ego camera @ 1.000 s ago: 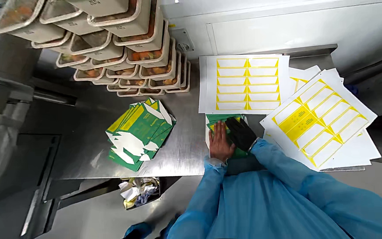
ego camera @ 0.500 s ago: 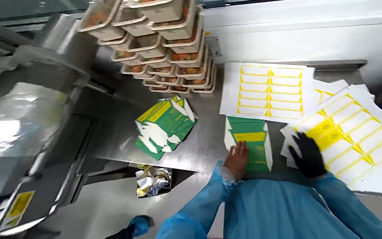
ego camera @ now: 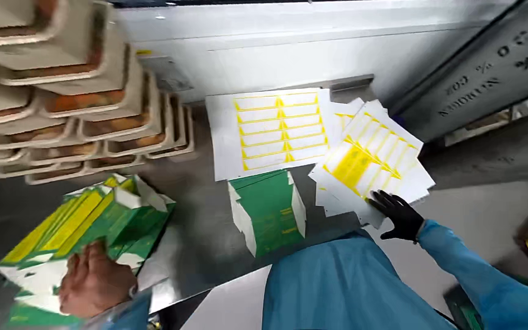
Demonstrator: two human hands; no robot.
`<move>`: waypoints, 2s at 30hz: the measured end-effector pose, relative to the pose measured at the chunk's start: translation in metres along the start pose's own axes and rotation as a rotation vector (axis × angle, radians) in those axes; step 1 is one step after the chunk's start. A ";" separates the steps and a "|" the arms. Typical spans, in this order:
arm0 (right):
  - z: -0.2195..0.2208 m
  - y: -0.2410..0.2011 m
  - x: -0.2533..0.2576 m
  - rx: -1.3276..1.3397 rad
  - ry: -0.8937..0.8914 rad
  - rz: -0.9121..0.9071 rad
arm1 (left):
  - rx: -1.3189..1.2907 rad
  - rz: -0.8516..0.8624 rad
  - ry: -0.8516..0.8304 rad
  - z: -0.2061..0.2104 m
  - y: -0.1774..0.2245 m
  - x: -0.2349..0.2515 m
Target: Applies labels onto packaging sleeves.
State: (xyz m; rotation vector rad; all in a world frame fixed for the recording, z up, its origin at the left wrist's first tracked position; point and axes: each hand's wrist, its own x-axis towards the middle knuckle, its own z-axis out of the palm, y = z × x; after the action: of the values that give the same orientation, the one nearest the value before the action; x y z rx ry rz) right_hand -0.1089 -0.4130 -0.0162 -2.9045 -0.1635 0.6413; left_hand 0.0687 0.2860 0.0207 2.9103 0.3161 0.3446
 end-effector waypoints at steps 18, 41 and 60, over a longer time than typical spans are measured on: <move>0.008 0.027 -0.038 0.007 0.717 -0.395 | -1.410 -0.465 -1.304 0.085 0.399 -0.135; -0.056 -0.011 0.054 0.690 0.726 -0.016 | -1.670 -0.621 -0.812 0.051 0.513 -0.165; -0.086 -0.023 0.049 1.020 0.994 0.063 | -1.560 -0.114 -0.580 0.054 0.537 -0.173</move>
State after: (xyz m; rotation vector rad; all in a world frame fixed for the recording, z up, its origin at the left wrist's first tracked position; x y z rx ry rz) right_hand -0.0300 -0.3947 0.0451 -1.8980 0.2962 -0.6028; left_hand 0.0181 -0.2777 0.0485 1.3349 0.0347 -0.2286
